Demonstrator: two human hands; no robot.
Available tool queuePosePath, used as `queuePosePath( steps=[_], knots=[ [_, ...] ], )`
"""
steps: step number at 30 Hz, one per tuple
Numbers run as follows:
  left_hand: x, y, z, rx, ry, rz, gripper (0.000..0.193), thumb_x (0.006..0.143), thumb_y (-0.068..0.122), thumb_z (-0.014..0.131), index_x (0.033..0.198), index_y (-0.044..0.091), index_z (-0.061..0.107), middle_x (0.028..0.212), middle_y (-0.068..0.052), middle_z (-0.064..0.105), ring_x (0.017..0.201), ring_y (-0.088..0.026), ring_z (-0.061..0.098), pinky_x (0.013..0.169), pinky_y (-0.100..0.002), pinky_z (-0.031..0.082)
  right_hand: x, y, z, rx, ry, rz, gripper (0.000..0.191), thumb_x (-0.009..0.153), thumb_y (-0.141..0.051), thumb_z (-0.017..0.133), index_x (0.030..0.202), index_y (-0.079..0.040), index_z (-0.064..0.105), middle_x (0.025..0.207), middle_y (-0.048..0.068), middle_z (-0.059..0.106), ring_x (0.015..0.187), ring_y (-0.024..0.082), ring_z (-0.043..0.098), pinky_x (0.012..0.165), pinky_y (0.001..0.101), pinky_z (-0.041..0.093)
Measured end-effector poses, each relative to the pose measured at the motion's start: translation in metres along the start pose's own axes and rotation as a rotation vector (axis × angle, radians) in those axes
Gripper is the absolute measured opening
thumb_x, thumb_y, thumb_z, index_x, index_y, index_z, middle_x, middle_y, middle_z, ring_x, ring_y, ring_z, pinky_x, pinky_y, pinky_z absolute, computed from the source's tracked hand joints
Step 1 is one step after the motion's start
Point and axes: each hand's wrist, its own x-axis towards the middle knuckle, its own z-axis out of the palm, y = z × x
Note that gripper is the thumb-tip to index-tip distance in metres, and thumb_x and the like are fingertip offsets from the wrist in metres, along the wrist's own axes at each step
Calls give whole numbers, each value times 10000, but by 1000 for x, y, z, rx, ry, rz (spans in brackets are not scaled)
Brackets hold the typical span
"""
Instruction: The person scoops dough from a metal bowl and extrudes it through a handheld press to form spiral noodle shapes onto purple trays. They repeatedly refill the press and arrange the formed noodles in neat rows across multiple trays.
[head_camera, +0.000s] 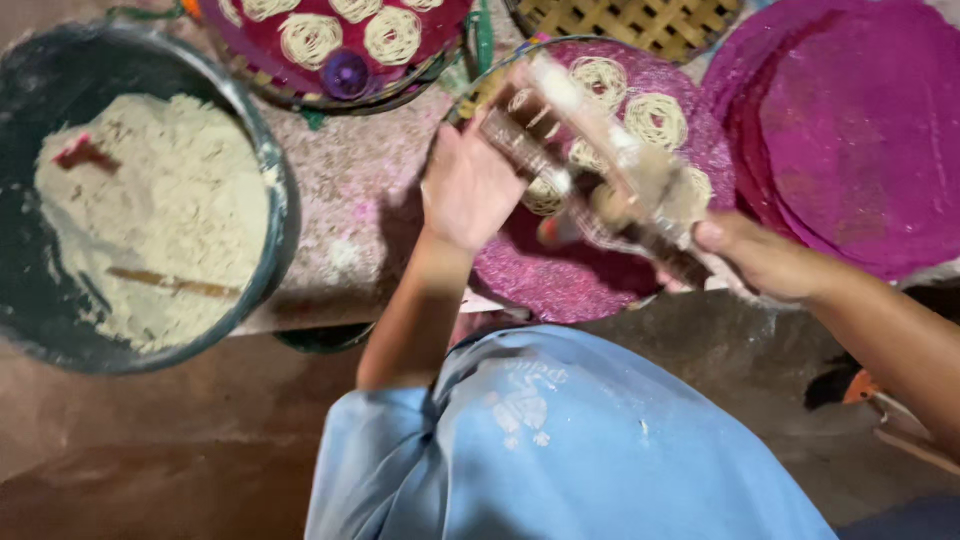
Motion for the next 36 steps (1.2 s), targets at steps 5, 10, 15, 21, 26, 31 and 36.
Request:
queuePosePath(
  steps=[5, 10, 15, 21, 26, 31, 36],
  knots=[
    [7, 18, -2, -65, -137, 182, 631, 1005, 576, 593, 1407, 103, 485, 1224, -48, 588, 1239, -224, 552, 1175, -425, 413, 41, -63, 21, 66, -109, 258, 764, 960, -630, 314, 1138, 7, 696, 971, 135, 781, 898, 234, 730, 839, 396, 580],
    [4, 44, -20, -61, 46, 352, 365, 1035, 505, 562, 1107, 149, 524, 968, 7, 506, 985, -175, 525, 1023, -388, 425, 83, -99, 40, -493, 147, 100, 758, 963, -667, 373, 1162, 0, 673, 936, 138, 743, 864, 224, 678, 789, 400, 548],
    [-9, 45, -30, -44, 73, 407, 326, 1022, 493, 516, 988, 169, 522, 903, 21, 495, 899, -157, 519, 981, -398, 440, 86, -113, 56, -366, 31, 183, 770, 948, -655, 337, 1115, 3, 699, 845, 126, 752, 742, 218, 718, 692, 395, 591],
    [9, 45, -30, -60, 32, 441, 308, 1031, 477, 514, 989, 172, 519, 885, 30, 484, 911, -153, 509, 971, -379, 447, 88, -136, 43, -581, 174, 180, 728, 967, -648, 391, 1168, -9, 675, 821, 123, 717, 725, 215, 657, 666, 379, 534],
    [-1, 68, -28, -6, 41, 439, 351, 1015, 509, 515, 993, 159, 522, 883, 28, 482, 906, -150, 499, 924, -352, 438, 98, -130, 64, -394, 91, 40, 744, 981, -640, 375, 1082, 28, 686, 790, 116, 715, 708, 192, 664, 652, 358, 542],
    [-7, 43, -24, -83, 72, 458, 329, 1007, 503, 509, 982, 175, 515, 910, 25, 483, 915, -151, 497, 921, -358, 438, 85, -136, 48, -418, 81, 256, 758, 969, -668, 380, 1042, 9, 713, 755, 106, 707, 672, 217, 685, 636, 378, 582],
    [18, 50, -30, -28, 43, 493, 327, 1012, 489, 521, 993, 163, 513, 895, 19, 486, 933, -176, 509, 1025, -396, 441, 94, -139, 40, -554, 214, 99, 714, 987, -629, 404, 1228, -16, 680, 773, 122, 656, 721, 217, 624, 670, 382, 529]
  ],
)
